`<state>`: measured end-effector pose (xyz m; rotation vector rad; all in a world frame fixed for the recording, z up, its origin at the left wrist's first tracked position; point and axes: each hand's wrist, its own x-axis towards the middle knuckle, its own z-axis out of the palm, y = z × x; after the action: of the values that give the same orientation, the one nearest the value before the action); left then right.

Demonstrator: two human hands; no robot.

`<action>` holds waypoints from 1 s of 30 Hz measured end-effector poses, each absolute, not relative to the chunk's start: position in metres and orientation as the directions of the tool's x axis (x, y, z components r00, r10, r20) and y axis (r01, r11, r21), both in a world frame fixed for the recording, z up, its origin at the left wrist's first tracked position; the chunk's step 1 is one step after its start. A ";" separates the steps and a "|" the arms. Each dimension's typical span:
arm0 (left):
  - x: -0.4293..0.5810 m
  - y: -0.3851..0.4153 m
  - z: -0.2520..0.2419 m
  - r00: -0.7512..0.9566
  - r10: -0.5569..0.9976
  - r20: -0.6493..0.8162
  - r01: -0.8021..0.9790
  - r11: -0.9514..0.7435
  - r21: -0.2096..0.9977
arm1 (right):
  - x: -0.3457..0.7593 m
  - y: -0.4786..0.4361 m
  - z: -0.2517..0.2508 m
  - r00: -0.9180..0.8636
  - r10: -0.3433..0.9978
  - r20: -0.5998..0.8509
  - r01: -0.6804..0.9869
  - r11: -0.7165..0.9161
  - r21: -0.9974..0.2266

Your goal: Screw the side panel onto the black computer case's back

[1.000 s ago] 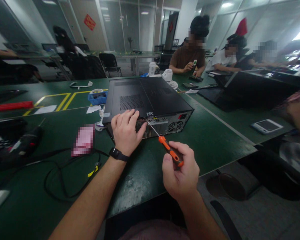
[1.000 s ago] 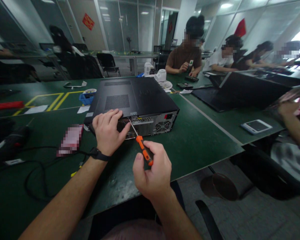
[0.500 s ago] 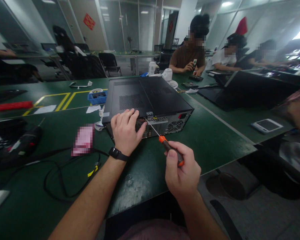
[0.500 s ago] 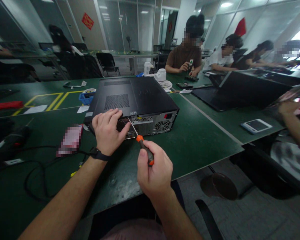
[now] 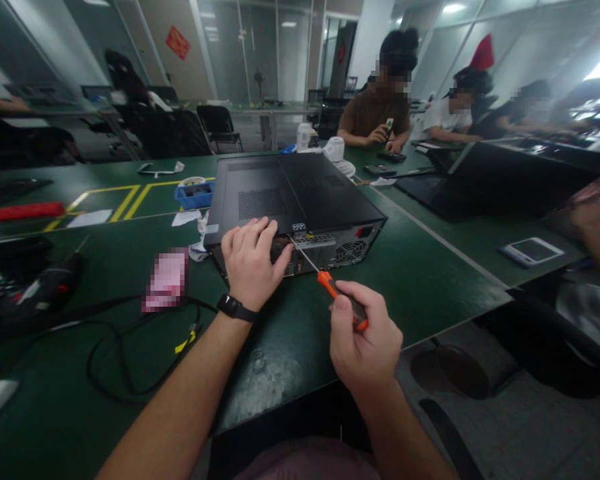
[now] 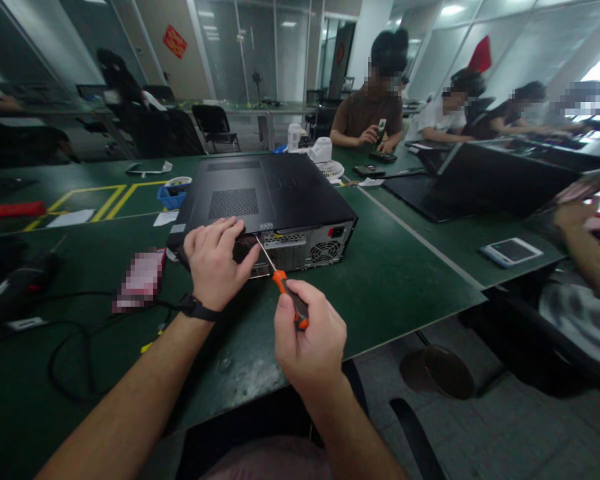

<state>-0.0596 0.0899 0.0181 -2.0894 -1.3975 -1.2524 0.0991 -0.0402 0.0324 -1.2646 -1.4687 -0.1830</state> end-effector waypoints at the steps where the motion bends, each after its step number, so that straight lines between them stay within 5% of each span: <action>1: -0.060 0.090 0.018 0.131 0.572 0.810 0.866 -0.464 0.187 | 0.099 -0.040 0.033 0.205 0.584 0.785 0.752 0.420 -0.509; 30: -0.060 0.090 0.018 0.128 0.583 0.802 0.852 -0.479 0.212 | 0.099 -0.041 0.032 0.216 0.575 0.789 0.774 0.392 -0.497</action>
<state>-0.0600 0.0902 0.0181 -2.1124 -1.3999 -1.2789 0.0994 -0.0407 0.0317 -1.2834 -1.4614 -0.2107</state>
